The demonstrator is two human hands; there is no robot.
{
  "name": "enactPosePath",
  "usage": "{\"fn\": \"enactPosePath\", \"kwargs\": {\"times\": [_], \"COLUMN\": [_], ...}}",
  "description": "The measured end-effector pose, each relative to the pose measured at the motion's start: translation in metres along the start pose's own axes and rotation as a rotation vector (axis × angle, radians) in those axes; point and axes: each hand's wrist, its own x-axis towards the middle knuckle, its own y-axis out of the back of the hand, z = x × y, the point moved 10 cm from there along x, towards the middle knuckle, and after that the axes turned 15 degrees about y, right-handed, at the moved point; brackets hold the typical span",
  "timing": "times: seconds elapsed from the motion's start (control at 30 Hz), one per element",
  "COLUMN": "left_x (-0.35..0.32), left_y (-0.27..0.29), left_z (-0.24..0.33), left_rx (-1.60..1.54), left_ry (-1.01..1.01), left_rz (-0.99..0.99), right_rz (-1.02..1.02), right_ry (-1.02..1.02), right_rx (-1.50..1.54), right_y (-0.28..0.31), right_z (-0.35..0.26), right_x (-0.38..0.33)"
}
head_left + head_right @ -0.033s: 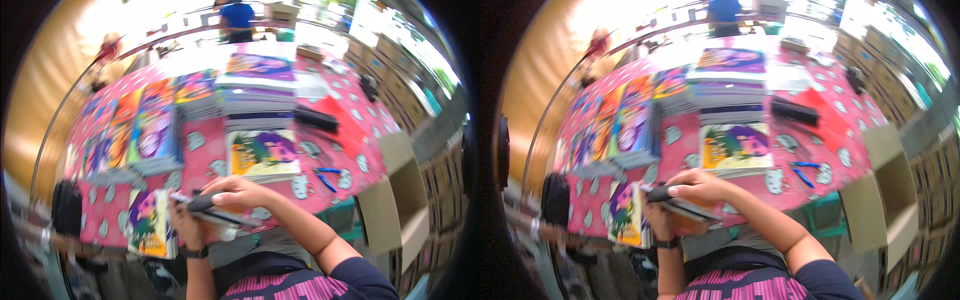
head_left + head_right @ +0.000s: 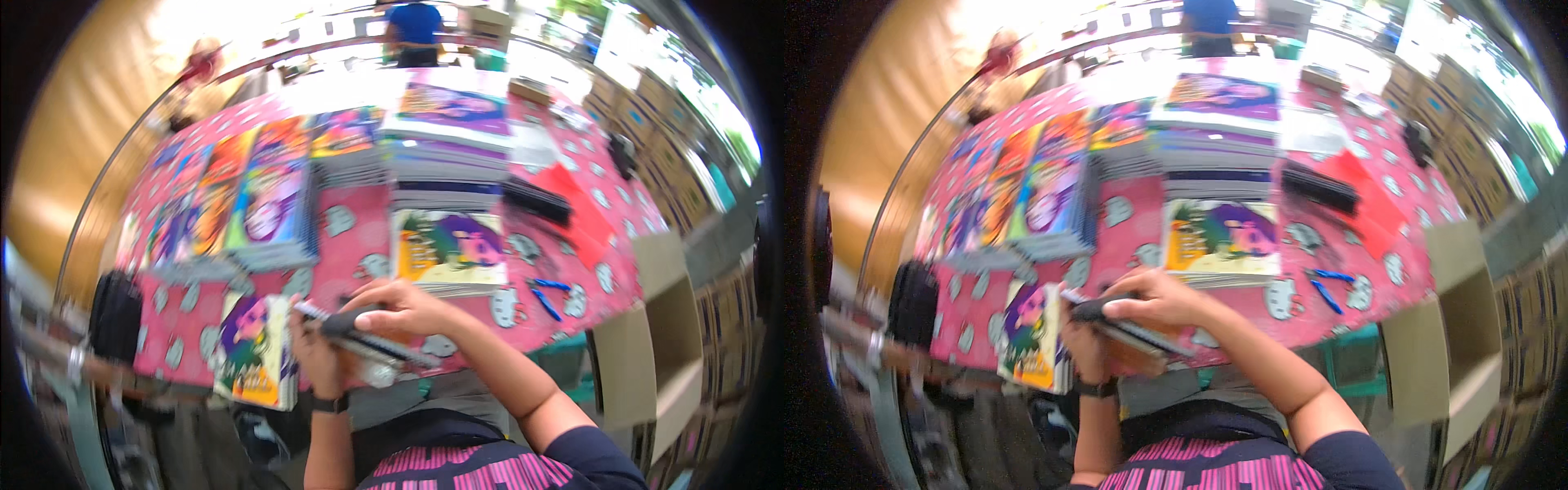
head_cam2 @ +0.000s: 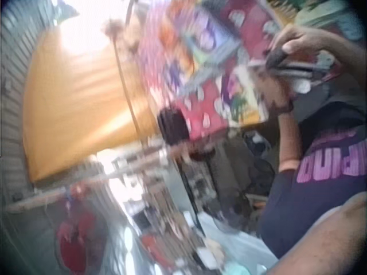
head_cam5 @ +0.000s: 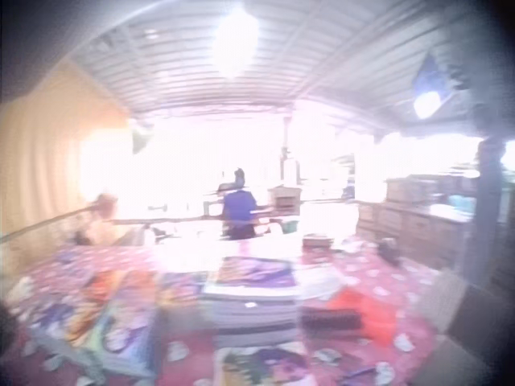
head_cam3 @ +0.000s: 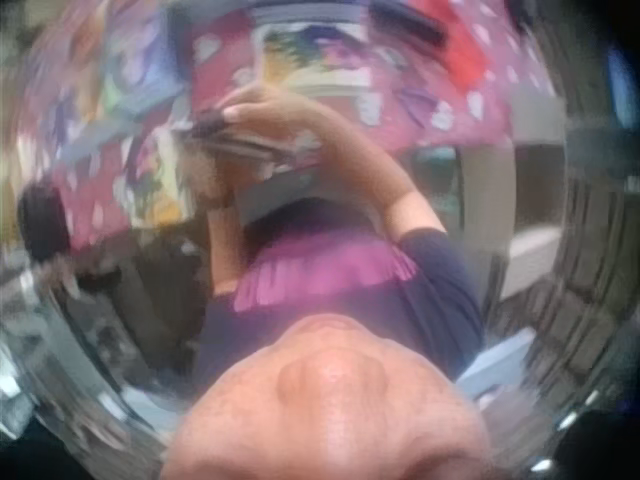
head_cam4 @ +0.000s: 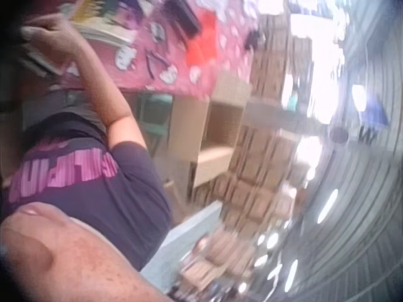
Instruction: The person uses a handheld tool to crimp the ends of spiral bindings on notebooks, flipping through pages to ensure alignment before stacking them on the table.
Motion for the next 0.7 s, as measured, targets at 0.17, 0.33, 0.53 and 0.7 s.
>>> {"fn": "enactPosePath", "kwargs": {"times": [0.17, 0.33, 0.53, 0.7], "left_x": [-0.011, -0.01, -0.005, 0.001], "left_y": [-0.008, 0.0, -0.001, -0.016], "left_z": [0.02, 0.018, 0.021, 0.047], "left_rx": [-0.153, -0.111, -0.07, 0.009], "left_ry": [0.042, 0.014, 0.019, -0.037], "left_rz": [-0.026, 0.005, -0.017, -0.12], "right_rz": [0.128, -0.01, 0.167, 0.255], "right_ry": [-0.061, -0.168, -0.058, -0.307], "right_rx": [0.143, -0.174, -0.7, -1.232], "right_y": [0.003, -0.001, 0.033, 0.105], "right_z": [0.018, 0.018, 0.01, 0.02], "right_x": [0.003, 0.019, 0.005, -0.051]}}
